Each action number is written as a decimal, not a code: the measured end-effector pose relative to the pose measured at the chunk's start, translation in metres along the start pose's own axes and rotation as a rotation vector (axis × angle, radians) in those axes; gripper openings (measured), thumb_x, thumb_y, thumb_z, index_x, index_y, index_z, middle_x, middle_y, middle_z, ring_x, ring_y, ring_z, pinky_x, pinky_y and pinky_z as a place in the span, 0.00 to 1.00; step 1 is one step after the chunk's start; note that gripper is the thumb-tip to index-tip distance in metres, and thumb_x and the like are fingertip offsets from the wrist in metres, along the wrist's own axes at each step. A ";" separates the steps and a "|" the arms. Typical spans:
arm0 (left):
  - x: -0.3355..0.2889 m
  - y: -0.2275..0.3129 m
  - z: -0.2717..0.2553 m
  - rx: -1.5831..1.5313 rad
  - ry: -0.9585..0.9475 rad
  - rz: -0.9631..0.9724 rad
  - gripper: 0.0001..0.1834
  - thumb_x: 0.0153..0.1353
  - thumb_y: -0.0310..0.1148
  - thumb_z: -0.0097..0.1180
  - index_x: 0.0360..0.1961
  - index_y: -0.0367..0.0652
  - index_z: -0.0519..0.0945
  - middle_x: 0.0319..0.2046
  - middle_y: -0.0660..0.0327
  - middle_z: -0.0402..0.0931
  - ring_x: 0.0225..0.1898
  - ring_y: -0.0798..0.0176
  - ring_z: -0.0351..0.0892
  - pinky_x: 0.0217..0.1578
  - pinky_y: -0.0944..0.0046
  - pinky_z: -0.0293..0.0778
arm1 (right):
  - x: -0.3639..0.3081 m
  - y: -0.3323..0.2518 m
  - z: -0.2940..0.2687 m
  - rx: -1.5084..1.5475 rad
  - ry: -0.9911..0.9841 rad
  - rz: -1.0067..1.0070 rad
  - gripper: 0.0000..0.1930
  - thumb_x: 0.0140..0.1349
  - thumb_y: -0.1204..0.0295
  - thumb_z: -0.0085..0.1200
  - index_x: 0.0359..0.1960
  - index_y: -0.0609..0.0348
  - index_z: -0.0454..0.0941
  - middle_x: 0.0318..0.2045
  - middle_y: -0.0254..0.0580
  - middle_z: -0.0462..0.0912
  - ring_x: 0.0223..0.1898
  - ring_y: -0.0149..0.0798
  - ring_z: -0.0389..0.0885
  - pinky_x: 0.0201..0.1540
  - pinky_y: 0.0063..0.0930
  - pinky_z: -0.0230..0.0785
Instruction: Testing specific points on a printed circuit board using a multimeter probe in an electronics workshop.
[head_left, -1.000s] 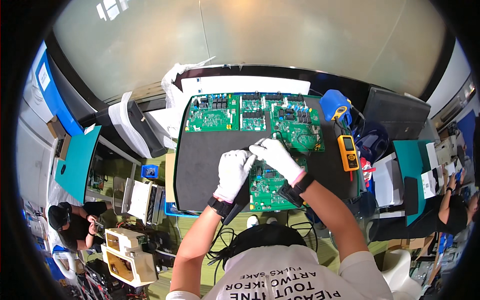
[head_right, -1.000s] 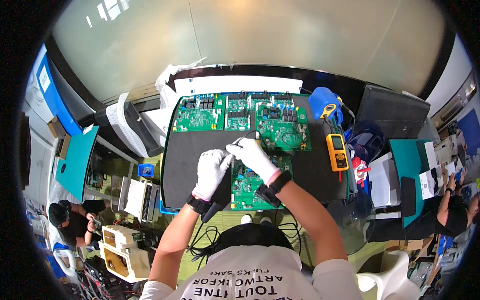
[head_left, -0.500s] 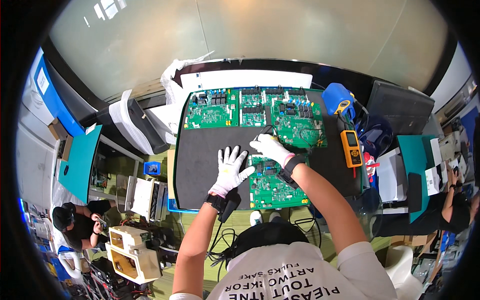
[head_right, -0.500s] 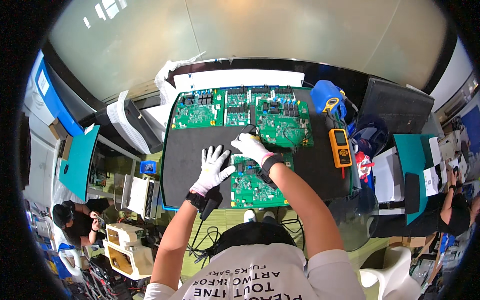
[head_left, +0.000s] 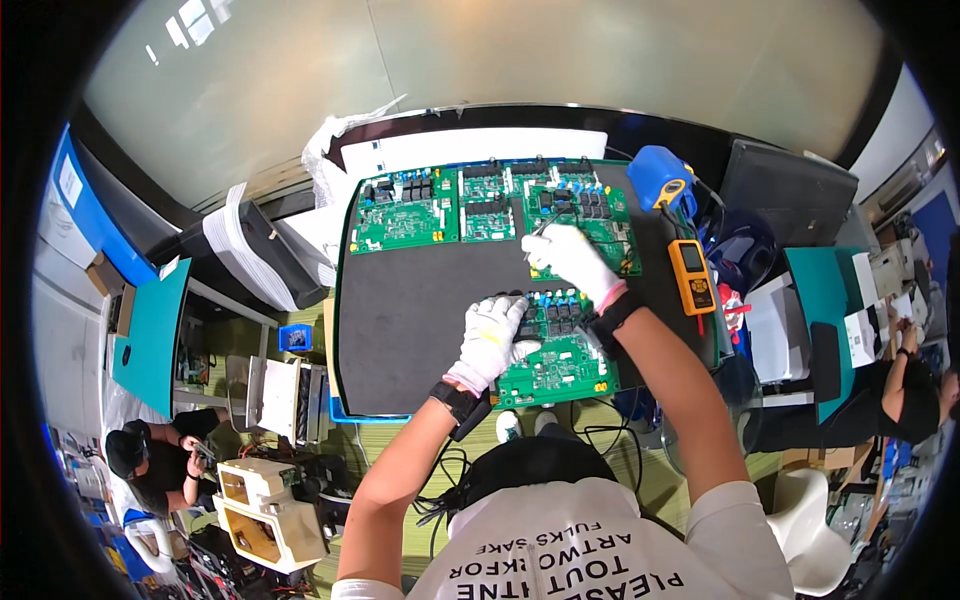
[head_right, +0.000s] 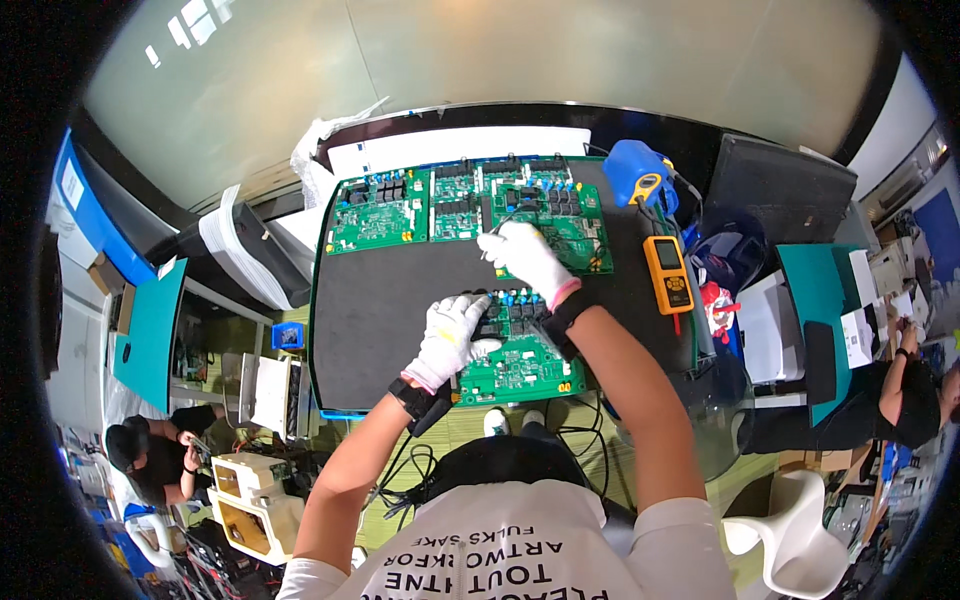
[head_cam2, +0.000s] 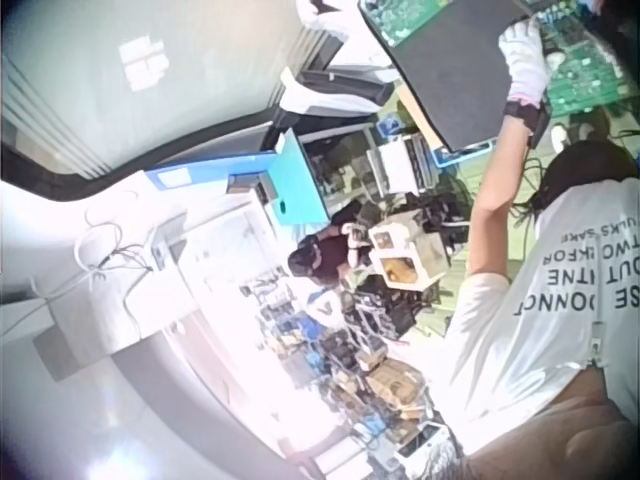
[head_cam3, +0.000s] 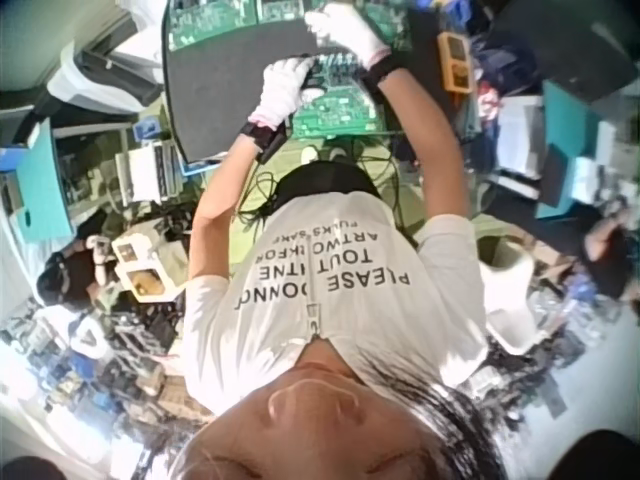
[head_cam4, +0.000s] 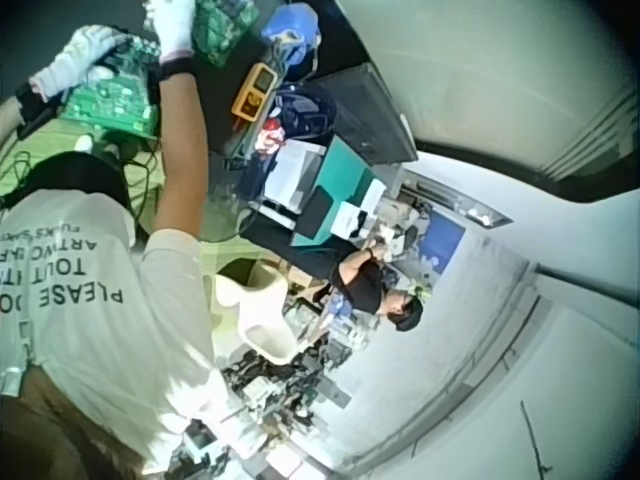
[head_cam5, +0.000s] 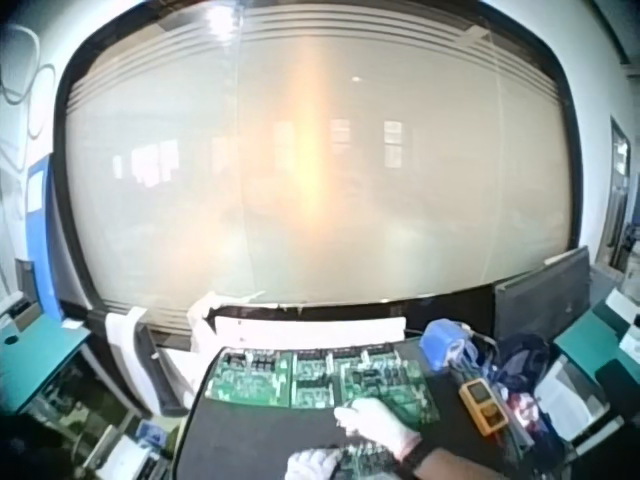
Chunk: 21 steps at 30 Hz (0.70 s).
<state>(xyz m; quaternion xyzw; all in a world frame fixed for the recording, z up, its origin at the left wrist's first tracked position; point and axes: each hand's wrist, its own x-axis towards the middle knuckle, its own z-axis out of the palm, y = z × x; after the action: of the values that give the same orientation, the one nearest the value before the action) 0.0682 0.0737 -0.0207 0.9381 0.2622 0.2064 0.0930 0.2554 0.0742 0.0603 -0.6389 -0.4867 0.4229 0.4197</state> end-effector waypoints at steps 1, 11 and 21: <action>0.006 0.003 0.001 -0.014 0.018 0.031 0.37 0.39 0.52 0.63 0.50 0.46 0.71 0.41 0.58 0.71 0.45 0.53 0.69 0.45 0.53 0.62 | 0.005 0.016 -0.013 0.086 0.019 -0.025 0.13 0.59 0.64 0.52 0.30 0.65 0.76 0.24 0.39 0.79 0.25 0.28 0.75 0.28 0.22 0.68; 0.002 0.007 0.001 -0.100 -0.038 -0.009 0.26 0.43 0.45 0.63 0.43 0.45 0.75 0.38 0.57 0.73 0.41 0.52 0.71 0.44 0.56 0.64 | -0.011 0.026 -0.043 0.036 -0.022 0.080 0.12 0.59 0.66 0.53 0.29 0.67 0.76 0.24 0.40 0.78 0.25 0.30 0.75 0.30 0.25 0.69; -0.021 0.023 0.001 -0.047 -0.041 0.002 0.27 0.44 0.47 0.61 0.44 0.44 0.74 0.38 0.58 0.74 0.42 0.53 0.71 0.43 0.55 0.64 | -0.026 0.021 0.007 0.019 -0.199 0.077 0.14 0.57 0.65 0.52 0.26 0.67 0.76 0.22 0.41 0.79 0.22 0.29 0.75 0.25 0.22 0.67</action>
<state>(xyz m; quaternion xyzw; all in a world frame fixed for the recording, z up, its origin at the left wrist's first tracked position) 0.0621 0.0432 -0.0220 0.9399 0.2544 0.1931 0.1203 0.2503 0.0463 0.0420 -0.6079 -0.4970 0.5047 0.3588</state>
